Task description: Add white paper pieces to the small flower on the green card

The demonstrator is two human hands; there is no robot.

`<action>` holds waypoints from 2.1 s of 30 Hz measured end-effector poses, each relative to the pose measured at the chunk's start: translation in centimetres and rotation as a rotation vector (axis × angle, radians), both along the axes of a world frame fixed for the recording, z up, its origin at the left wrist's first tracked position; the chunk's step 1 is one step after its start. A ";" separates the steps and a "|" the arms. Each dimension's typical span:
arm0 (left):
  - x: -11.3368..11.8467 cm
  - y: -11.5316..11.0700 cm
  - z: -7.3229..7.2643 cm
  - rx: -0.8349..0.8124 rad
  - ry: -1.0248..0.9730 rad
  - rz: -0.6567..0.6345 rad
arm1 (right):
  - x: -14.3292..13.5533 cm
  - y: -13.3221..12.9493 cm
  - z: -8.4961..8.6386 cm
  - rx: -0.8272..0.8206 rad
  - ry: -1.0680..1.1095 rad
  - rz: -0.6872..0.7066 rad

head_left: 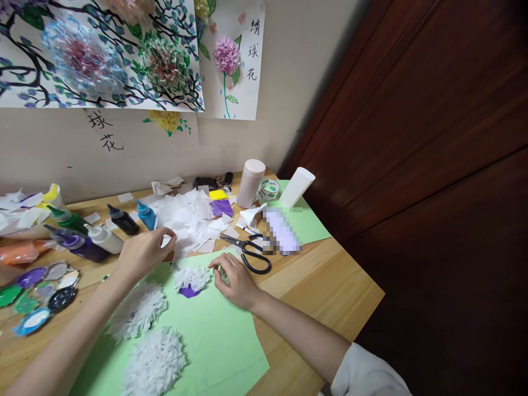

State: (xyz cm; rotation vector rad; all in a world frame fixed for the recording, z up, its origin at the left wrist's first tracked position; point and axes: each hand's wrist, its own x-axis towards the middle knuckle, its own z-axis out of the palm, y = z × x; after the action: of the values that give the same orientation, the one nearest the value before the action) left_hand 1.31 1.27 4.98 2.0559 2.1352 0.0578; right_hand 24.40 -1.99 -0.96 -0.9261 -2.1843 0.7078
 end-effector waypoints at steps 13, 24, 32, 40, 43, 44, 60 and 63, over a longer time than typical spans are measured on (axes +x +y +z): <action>-0.1 0.3 -2.4 -0.087 0.045 -0.047 | 0.0 0.0 -0.1 0.001 -0.006 -0.015; -0.6 0.1 -0.4 -0.064 0.043 -0.023 | 0.1 0.1 0.1 0.015 -0.013 -0.010; -1.3 0.0 0.0 -0.002 -0.008 0.025 | 0.1 0.1 0.1 0.020 -0.013 -0.005; -1.0 -0.4 0.9 0.095 -0.048 0.097 | 0.1 0.1 0.2 0.005 -0.013 -0.002; -1.1 -0.5 1.0 0.136 -0.069 0.110 | 0.1 0.1 0.3 0.002 -0.013 0.000; -1.2 -0.5 1.0 0.147 -0.078 0.113 | 0.1 0.1 0.3 0.000 -0.012 0.000; -1.1 -0.6 0.9 0.150 -0.220 0.108 | 0.0 0.2 0.3 -0.004 -0.019 0.005; -1.3 -0.2 0.7 0.107 -0.197 0.123 | 0.1 0.2 0.3 -0.007 -0.019 0.005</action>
State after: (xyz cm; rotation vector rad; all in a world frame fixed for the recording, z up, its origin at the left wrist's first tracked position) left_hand 0.02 1.06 5.65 1.8823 2.1748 0.3823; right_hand 24.46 -1.81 -0.63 -0.9349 -2.2028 0.7124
